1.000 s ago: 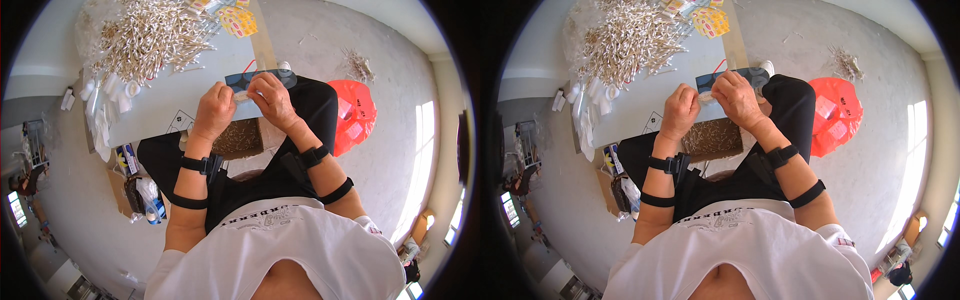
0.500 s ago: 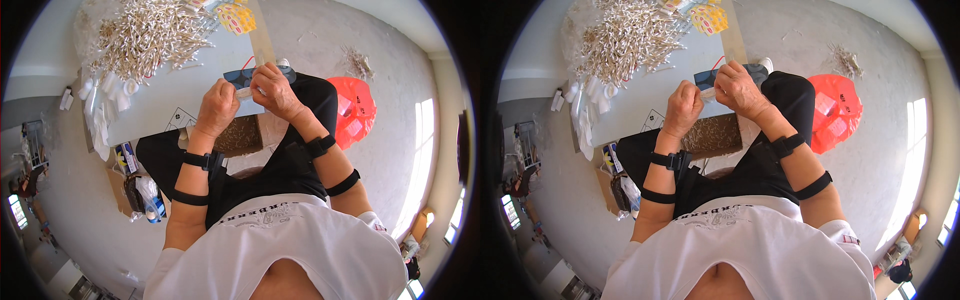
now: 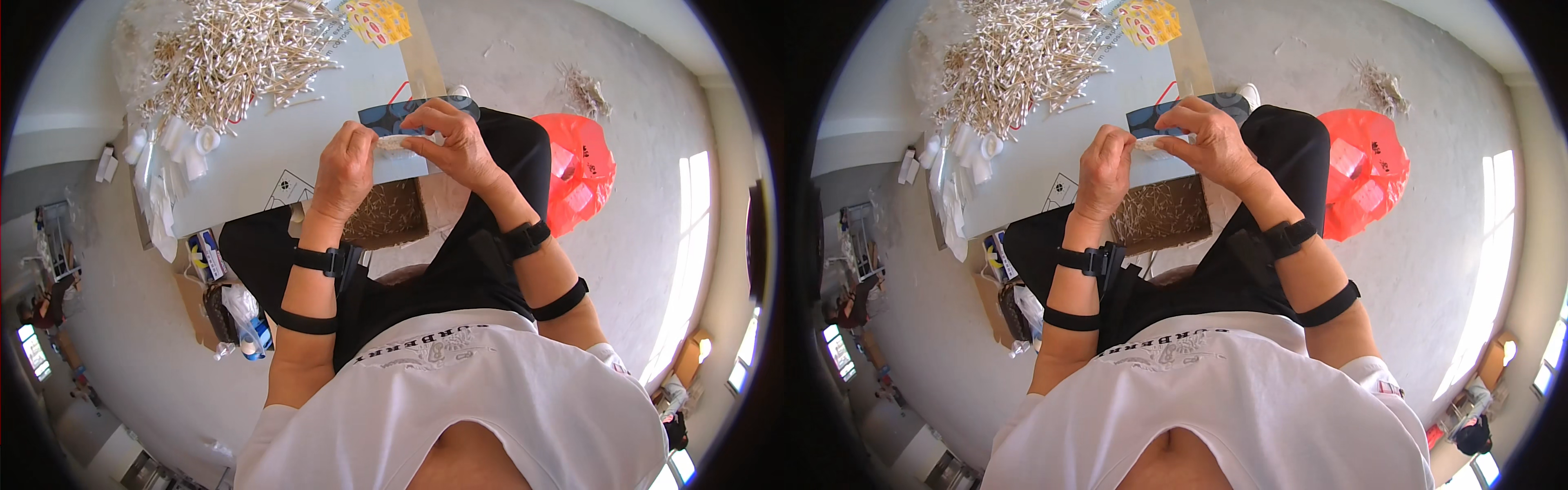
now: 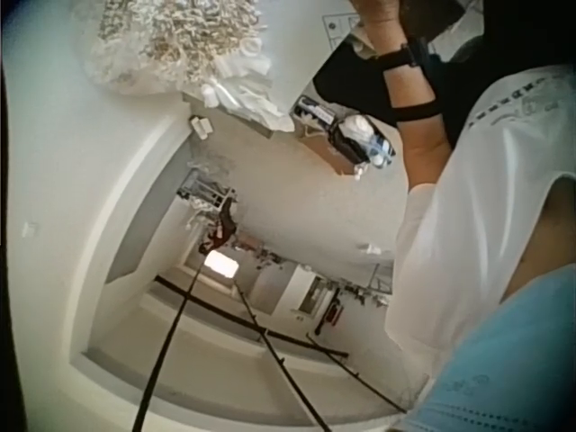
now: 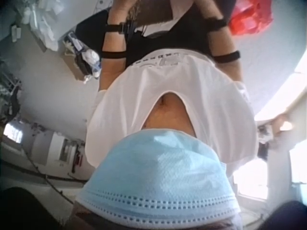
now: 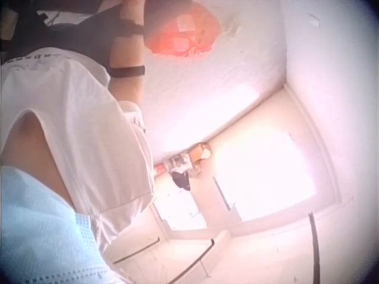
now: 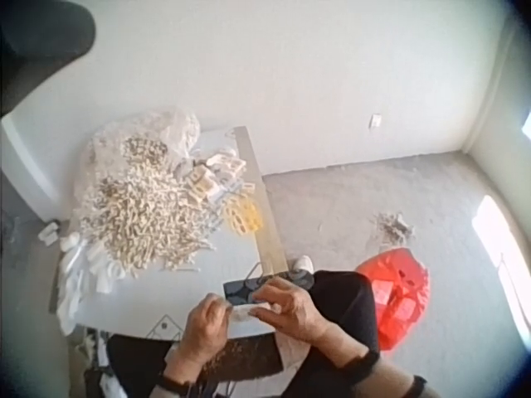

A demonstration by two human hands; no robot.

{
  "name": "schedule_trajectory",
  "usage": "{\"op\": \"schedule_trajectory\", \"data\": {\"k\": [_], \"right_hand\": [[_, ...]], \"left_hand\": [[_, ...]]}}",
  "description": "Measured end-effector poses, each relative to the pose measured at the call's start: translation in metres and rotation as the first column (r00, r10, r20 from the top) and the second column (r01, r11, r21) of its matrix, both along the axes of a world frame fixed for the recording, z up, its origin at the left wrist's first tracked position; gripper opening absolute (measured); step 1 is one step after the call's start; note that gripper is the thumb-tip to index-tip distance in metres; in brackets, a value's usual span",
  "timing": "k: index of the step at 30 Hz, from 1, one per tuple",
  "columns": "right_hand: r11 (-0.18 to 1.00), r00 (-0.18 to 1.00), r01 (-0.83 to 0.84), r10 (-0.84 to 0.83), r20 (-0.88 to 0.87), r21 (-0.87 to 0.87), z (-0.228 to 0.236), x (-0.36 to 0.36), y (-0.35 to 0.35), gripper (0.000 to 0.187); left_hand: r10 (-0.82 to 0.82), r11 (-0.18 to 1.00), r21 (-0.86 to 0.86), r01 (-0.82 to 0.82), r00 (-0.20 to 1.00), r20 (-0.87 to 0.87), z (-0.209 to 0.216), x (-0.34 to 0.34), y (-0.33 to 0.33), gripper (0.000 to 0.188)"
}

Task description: The person is sorting cotton swabs and packaging them into small plastic sleeves with labels.

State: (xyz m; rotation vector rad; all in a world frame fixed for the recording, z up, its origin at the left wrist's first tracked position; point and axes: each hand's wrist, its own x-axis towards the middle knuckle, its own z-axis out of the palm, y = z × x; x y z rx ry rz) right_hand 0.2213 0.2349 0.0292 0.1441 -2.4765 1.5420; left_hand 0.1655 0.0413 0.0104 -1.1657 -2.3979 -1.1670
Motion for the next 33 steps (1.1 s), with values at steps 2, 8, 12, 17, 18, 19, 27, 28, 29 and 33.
{"op": "schedule_trajectory", "data": {"k": [2,8,12,17,18,19,27,28,29,33], "right_hand": [[0.999,1.000,-0.012,0.014,-0.021,0.052,-0.005,0.000,-0.003,0.012],[0.999,0.997,0.048,-0.046,0.068,-0.025,-0.014,0.006,-0.014,0.012],[0.980,0.990,0.098,-0.078,0.119,-0.173,-0.020,0.011,-0.018,0.012],[0.968,0.986,0.150,-0.132,0.100,-0.202,-0.024,0.012,-0.021,0.013],[0.970,0.987,0.135,-0.114,0.110,-0.203,-0.023,0.012,-0.020,0.013],[0.972,0.988,0.118,-0.095,0.120,-0.204,-0.023,0.012,-0.020,0.014],[0.963,0.985,0.155,-0.134,0.111,-0.219,-0.028,0.014,-0.022,0.014],[0.963,0.985,0.159,-0.141,0.096,-0.219,-0.028,0.015,-0.023,0.014],[0.962,0.985,0.161,-0.143,0.096,-0.219,-0.030,0.015,-0.022,0.014],[0.907,0.979,0.192,-0.152,0.134,-0.375,-0.038,0.018,-0.020,0.010]], "left_hand": [[0.009,1.000,0.019,-0.009,1.000,-0.001,0.000,0.001,0.001,0.015],[0.008,0.913,0.301,-0.275,0.751,0.660,-0.013,0.011,-0.002,0.014],[-0.098,0.876,0.335,-0.347,0.551,0.828,-0.007,0.012,0.004,0.017],[-0.175,0.818,0.368,-0.443,0.418,0.891,-0.013,0.021,0.017,0.012],[-0.173,0.819,0.364,-0.444,0.414,0.894,-0.015,0.021,0.017,0.012],[-0.179,0.816,0.370,-0.445,0.414,0.893,-0.017,0.020,0.016,0.012],[-0.215,0.801,0.389,-0.455,0.387,0.897,-0.023,0.024,0.017,0.012],[-0.208,0.824,0.391,-0.411,0.423,0.882,-0.024,0.024,0.016,0.013],[-0.206,0.845,0.395,-0.362,0.461,0.863,-0.022,0.021,0.018,0.016],[-0.294,0.795,0.490,-0.358,0.479,0.827,-0.013,0.030,0.018,0.027]]}}
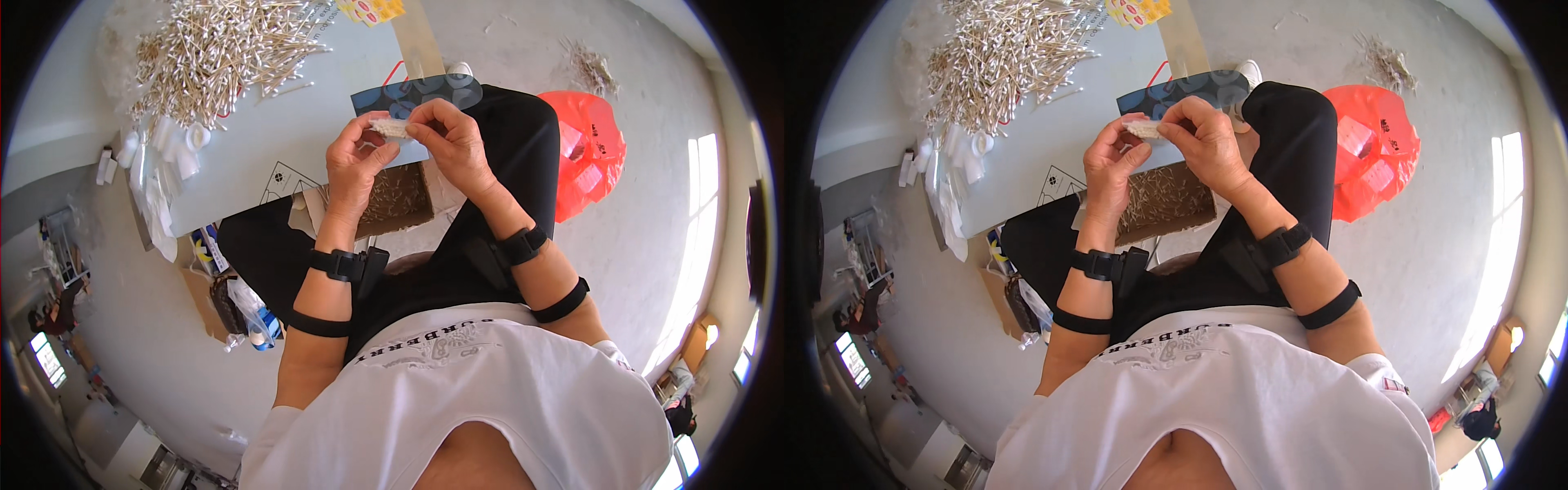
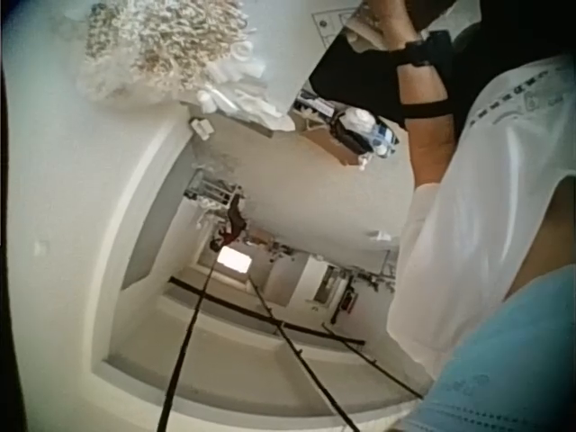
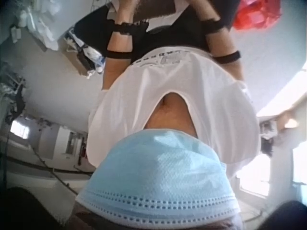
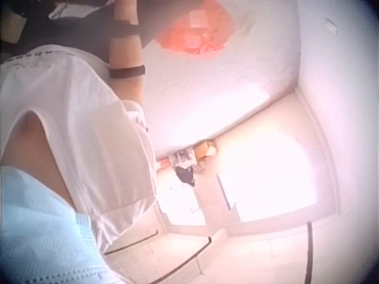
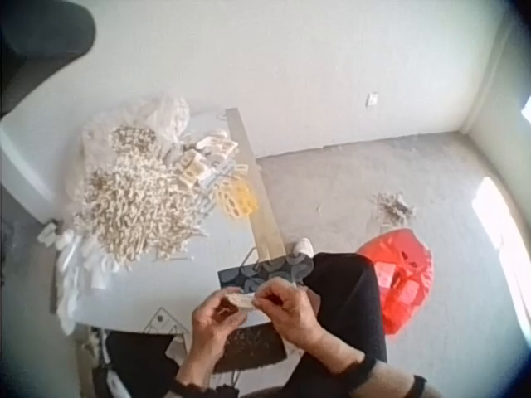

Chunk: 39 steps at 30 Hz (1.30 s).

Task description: The person is sorting cotton swabs and packaging them into small plastic sleeves with labels.

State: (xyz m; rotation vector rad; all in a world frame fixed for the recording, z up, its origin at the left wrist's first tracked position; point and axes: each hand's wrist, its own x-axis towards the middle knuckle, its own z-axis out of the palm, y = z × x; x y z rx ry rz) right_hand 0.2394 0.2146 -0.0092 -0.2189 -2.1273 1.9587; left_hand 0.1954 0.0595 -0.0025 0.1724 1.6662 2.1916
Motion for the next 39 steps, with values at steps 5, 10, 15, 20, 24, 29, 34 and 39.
{"op": "schedule_trajectory", "data": {"k": [5,10,15,20,24,29,34,39], "right_hand": [[0.976,0.999,-0.044,0.043,-0.012,-0.215,0.005,0.004,0.000,0.006],[0.933,0.994,-0.103,0.108,-0.003,-0.344,0.014,0.005,0.002,0.007],[0.908,0.994,-0.109,0.111,-0.019,-0.405,0.014,0.006,0.003,0.008],[0.899,0.995,-0.097,0.086,-0.045,-0.427,0.015,0.008,0.001,0.010],[0.900,0.996,-0.093,0.078,-0.053,-0.426,0.013,0.008,0.000,0.009],[0.938,0.999,-0.047,0.052,0.004,-0.344,-0.008,0.005,-0.003,0.009],[0.982,0.998,-0.069,0.068,-0.015,-0.174,-0.017,0.005,-0.006,0.006],[0.989,0.999,-0.029,0.025,-0.028,-0.142,-0.014,0.004,-0.009,0.012]], "left_hand": [[-0.041,0.996,-0.088,0.032,0.994,-0.101,0.004,-0.003,-0.005,0.036],[-0.079,0.987,-0.157,0.042,0.968,-0.238,0.017,-0.007,-0.009,0.036],[-0.123,0.968,-0.248,0.047,0.946,-0.299,0.029,-0.007,-0.011,0.035],[-0.145,0.956,-0.291,0.040,0.925,-0.350,0.038,-0.007,-0.010,0.033],[-0.135,0.960,-0.279,0.030,0.921,-0.365,0.034,-0.006,-0.009,0.032],[-0.097,0.962,-0.263,0.070,0.991,-0.089,0.011,-0.004,-0.009,0.029],[-0.028,0.995,-0.098,0.028,1.000,0.004,0.003,0.000,-0.011,0.029],[-0.044,0.997,-0.066,0.045,0.999,0.019,0.001,-0.002,-0.016,0.032]]}}
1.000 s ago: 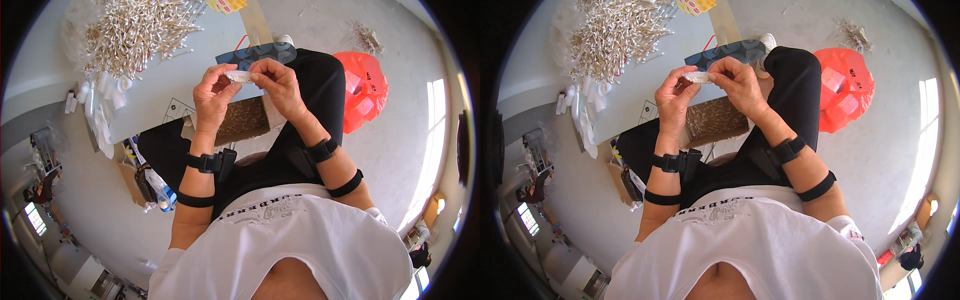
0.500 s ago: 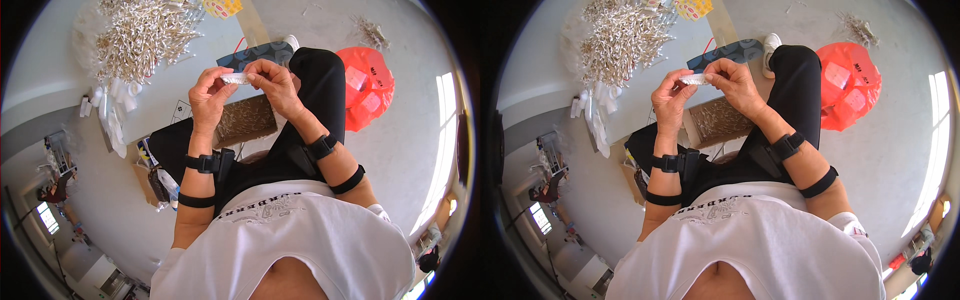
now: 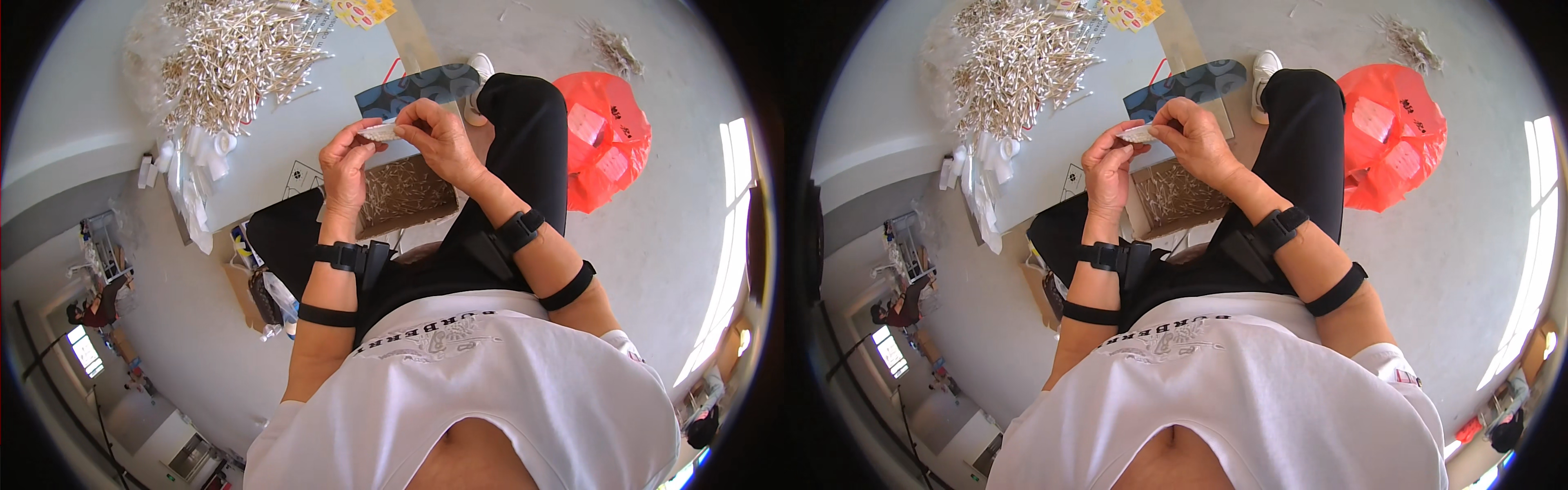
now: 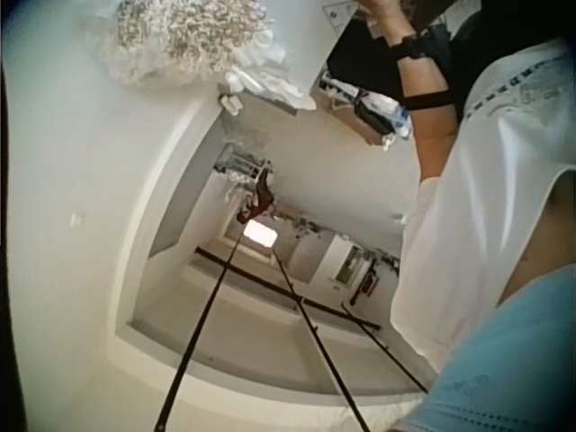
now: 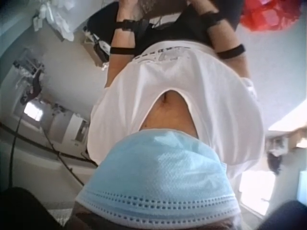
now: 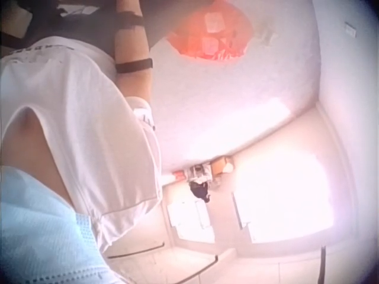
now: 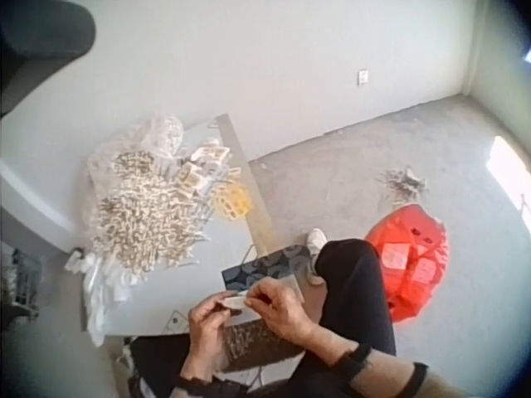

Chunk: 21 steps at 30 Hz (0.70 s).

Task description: The person is sorting cotton swabs and packaging them into small plastic sleeves with labels.

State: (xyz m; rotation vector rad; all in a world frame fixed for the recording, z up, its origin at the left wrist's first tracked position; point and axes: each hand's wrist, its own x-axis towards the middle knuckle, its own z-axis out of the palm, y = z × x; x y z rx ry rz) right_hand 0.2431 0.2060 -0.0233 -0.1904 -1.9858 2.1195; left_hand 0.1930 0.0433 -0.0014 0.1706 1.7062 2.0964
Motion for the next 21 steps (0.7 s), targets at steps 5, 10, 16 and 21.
{"op": "schedule_trajectory", "data": {"k": [5,10,16,21], "right_hand": [[1.000,1.000,-0.014,0.014,0.010,-0.014,0.004,0.002,0.000,0.011],[0.999,0.999,0.016,-0.014,-0.048,0.041,0.001,-0.001,0.004,0.008],[0.933,0.996,-0.088,0.094,0.001,-0.348,0.002,-0.003,0.009,0.005],[0.870,0.995,-0.096,0.101,-0.016,-0.483,0.019,-0.005,0.006,0.005]], "left_hand": [[0.012,0.998,-0.054,-0.016,0.998,-0.067,0.002,0.002,0.000,0.031],[-0.013,0.991,-0.130,-0.004,0.992,-0.129,-0.003,-0.001,-0.002,0.032],[-0.047,0.962,-0.272,-0.039,0.952,-0.303,0.013,-0.003,0.001,0.034],[-0.111,0.914,-0.385,-0.125,0.837,-0.535,0.047,-0.011,0.005,0.033]]}}
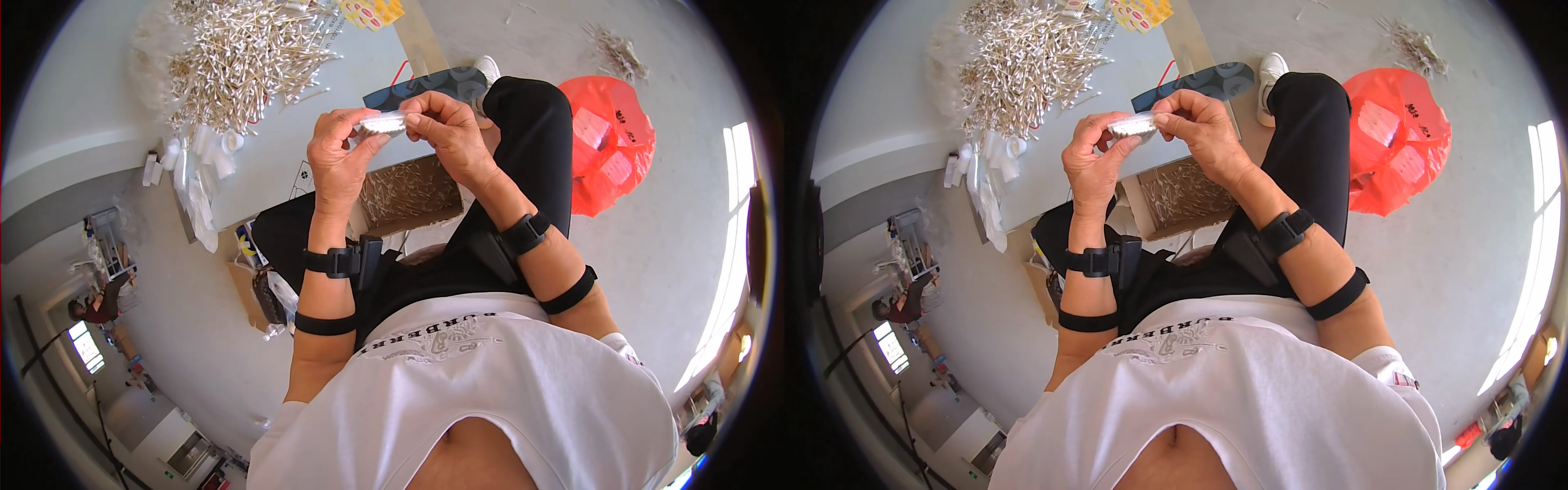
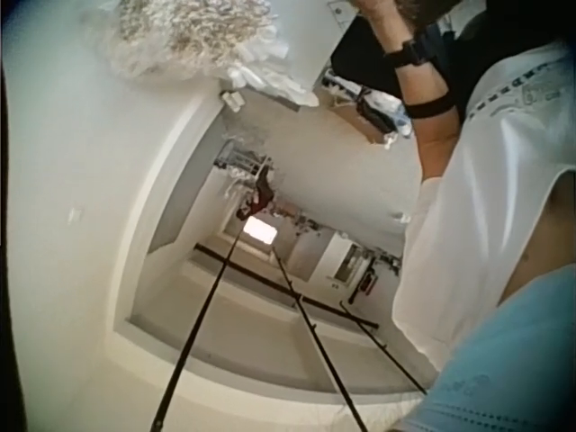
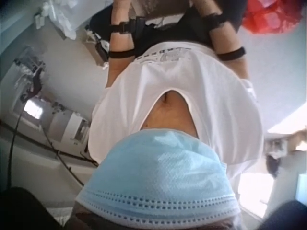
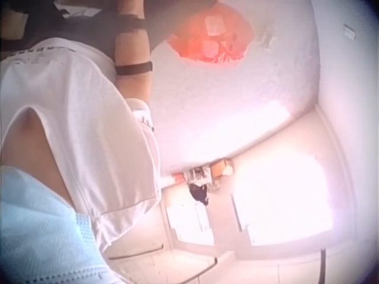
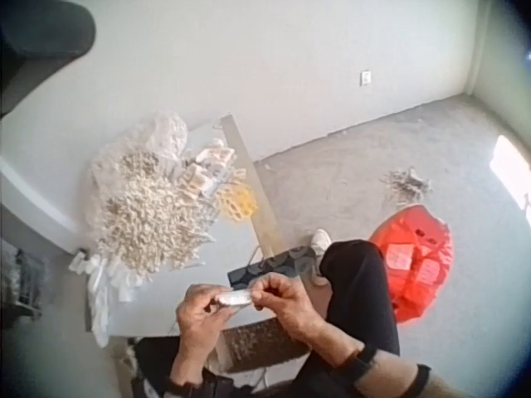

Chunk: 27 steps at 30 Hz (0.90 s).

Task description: The person is sorting cotton swabs and packaging them into small plastic sleeves with labels.

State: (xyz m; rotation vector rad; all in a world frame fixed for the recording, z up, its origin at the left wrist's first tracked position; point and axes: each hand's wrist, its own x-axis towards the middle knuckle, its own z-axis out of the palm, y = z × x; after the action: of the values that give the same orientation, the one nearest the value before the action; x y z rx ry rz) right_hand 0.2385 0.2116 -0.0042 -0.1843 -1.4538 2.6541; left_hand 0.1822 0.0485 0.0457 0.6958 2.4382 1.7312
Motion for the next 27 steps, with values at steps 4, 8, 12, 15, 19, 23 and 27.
{"op": "schedule_trajectory", "data": {"k": [4,8,12,15,19,23,27], "right_hand": [[0.995,0.996,0.000,-0.008,-0.085,-0.095,0.020,-0.003,-0.004,0.005],[0.993,0.990,-0.009,-0.008,-0.143,-0.114,0.032,-0.002,-0.004,0.005],[0.990,0.980,-0.016,-0.012,-0.200,-0.137,0.039,-0.001,-0.003,0.005],[0.989,0.978,-0.013,-0.018,-0.208,-0.150,0.043,0.000,-0.002,0.006],[0.986,0.979,-0.022,-0.011,-0.204,-0.163,0.046,0.003,-0.001,0.008],[0.984,0.977,-0.031,-0.006,-0.211,-0.174,0.042,0.005,0.001,0.016],[0.994,0.974,-0.015,-0.011,-0.228,-0.111,0.040,0.006,-0.002,0.033]], "left_hand": [[-0.036,0.992,-0.127,0.003,0.964,-0.265,0.025,-0.003,-0.001,0.032],[-0.067,0.996,-0.073,0.047,0.950,-0.304,0.035,-0.004,-0.001,0.031],[-0.041,0.999,0.012,0.045,0.966,-0.254,0.038,-0.002,0.002,0.030],[-0.041,0.996,0.072,0.056,0.981,-0.192,0.037,-0.002,0.002,0.030],[-0.056,0.991,0.111,0.076,0.983,-0.177,0.037,0.000,0.002,0.029],[-0.050,0.993,0.098,0.063,0.991,-0.128,0.037,0.003,0.002,0.027],[-0.065,0.989,0.126,0.075,0.994,-0.085,0.039,0.008,0.006,0.027]]}}
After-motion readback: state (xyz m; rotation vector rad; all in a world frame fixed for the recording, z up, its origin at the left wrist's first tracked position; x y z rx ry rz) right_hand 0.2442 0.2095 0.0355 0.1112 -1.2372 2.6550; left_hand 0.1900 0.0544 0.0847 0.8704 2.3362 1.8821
